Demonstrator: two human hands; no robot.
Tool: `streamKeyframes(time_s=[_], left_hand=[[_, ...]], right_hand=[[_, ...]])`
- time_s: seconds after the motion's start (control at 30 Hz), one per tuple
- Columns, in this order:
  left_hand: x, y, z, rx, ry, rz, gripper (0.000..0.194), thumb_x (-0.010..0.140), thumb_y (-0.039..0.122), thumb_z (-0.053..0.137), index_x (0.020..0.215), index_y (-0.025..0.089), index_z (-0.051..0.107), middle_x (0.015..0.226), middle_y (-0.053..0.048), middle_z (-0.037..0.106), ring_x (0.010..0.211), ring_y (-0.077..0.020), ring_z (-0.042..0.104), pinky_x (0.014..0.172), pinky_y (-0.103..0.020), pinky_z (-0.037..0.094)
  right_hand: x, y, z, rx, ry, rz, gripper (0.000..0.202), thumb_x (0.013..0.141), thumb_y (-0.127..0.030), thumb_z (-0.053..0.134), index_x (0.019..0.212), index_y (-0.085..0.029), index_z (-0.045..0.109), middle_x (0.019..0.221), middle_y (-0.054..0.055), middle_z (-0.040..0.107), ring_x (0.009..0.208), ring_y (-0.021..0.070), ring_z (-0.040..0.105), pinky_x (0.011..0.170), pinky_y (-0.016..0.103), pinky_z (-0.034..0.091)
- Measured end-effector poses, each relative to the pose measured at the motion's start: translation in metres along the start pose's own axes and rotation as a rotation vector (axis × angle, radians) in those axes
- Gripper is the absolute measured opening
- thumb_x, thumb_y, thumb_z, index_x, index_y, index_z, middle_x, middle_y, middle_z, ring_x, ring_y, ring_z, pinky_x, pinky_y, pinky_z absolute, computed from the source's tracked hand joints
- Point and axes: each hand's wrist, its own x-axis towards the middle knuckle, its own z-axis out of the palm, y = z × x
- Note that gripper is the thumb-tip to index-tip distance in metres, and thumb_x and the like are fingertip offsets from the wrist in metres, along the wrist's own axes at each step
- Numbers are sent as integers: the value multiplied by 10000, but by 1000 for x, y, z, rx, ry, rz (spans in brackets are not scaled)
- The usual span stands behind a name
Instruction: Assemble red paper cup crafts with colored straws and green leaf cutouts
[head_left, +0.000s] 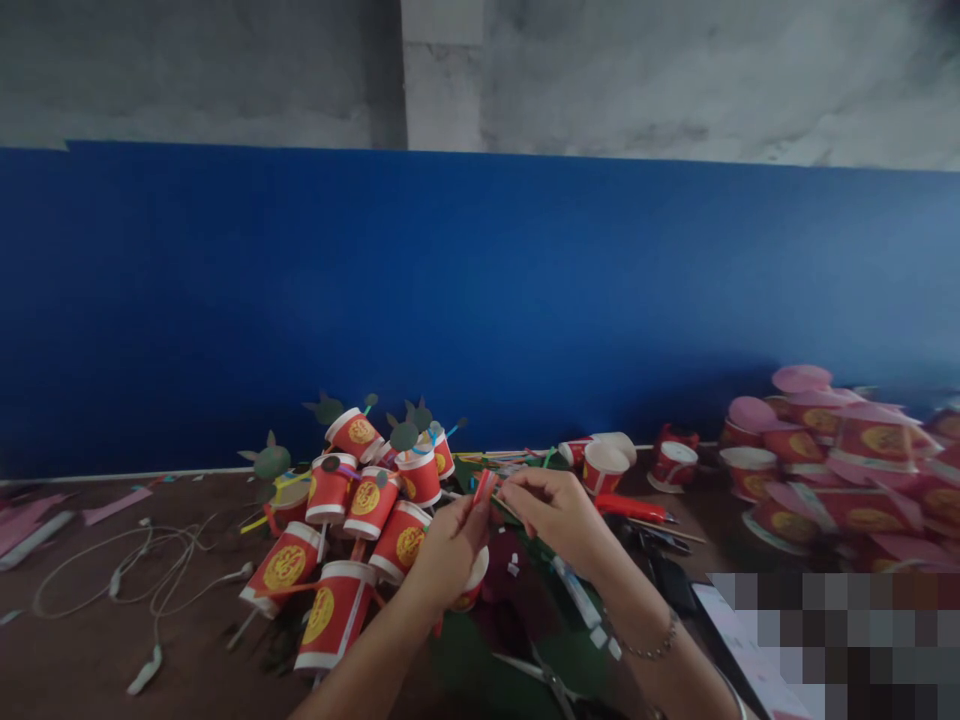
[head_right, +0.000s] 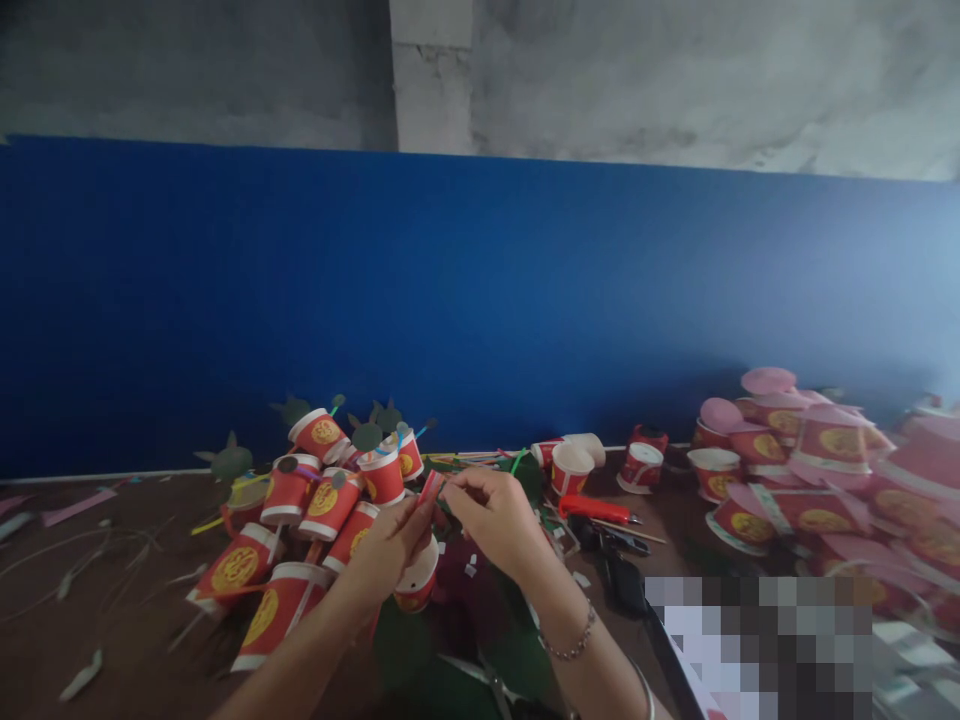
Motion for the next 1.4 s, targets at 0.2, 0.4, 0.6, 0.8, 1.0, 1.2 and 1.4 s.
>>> streamKeyframes(time_s=[0.2, 0.4, 0.6, 0.8, 1.0, 1.2, 1.4], left_hand=[[-4, -4, -2, 467, 81, 158, 321, 910, 423, 369, 729, 189, 493, 684, -4, 553, 635, -147, 481, 586, -251, 331], [-9, 0, -2, 725, 102, 181, 331, 944, 394, 290, 749, 206, 480, 701, -30, 611, 633, -179, 542, 575, -265, 313], [-14, 4, 0, 884, 113, 182, 349, 963, 340, 238, 833, 197, 529, 774, -75, 670, 696, -218, 617, 616, -290, 362], [-17, 2, 1, 995, 148, 224, 347, 968, 299, 238, 920, 189, 563, 844, -90, 702, 776, -238, 659, 652, -301, 404], [-19, 0, 1, 1055, 182, 271, 327, 967, 290, 253, 918, 189, 559, 799, -81, 705, 745, -240, 674, 625, -295, 423], [-20, -1, 2, 1105, 141, 339, 290, 943, 231, 267, 993, 191, 550, 852, -85, 700, 747, -243, 673, 620, -302, 425], [-12, 7, -6, 835, 130, 238, 282, 936, 305, 305, 870, 182, 551, 761, -73, 657, 701, -209, 616, 614, -280, 393]], right_hand=[[0, 1, 8, -19, -7, 43, 266, 822, -358, 540, 686, -160, 654, 424, -49, 455, 390, 77, 389, 402, 199, 272], [-1, -1, 10, -53, 32, 71, 285, 815, -364, 540, 654, -157, 653, 404, -42, 468, 378, 80, 395, 398, 198, 280], [-2, -7, 14, -71, 65, 102, 327, 803, -409, 547, 616, -157, 639, 392, -34, 483, 365, 87, 422, 397, 203, 293], [-2, -9, 14, -174, 91, 151, 374, 796, -456, 544, 588, -162, 642, 389, -16, 515, 385, 102, 443, 417, 215, 317], [-2, -5, 12, -236, 89, 115, 384, 802, -475, 526, 605, -167, 646, 455, -13, 521, 458, 108, 451, 421, 208, 286], [0, -2, 17, -201, 83, 103, 392, 801, -460, 524, 558, -160, 592, 464, -24, 483, 456, 92, 427, 417, 203, 266], [2, -2, 1, -6, -94, 49, 301, 791, -393, 596, 977, -158, 626, 586, -2, 636, 520, 119, 540, 467, 211, 358]])
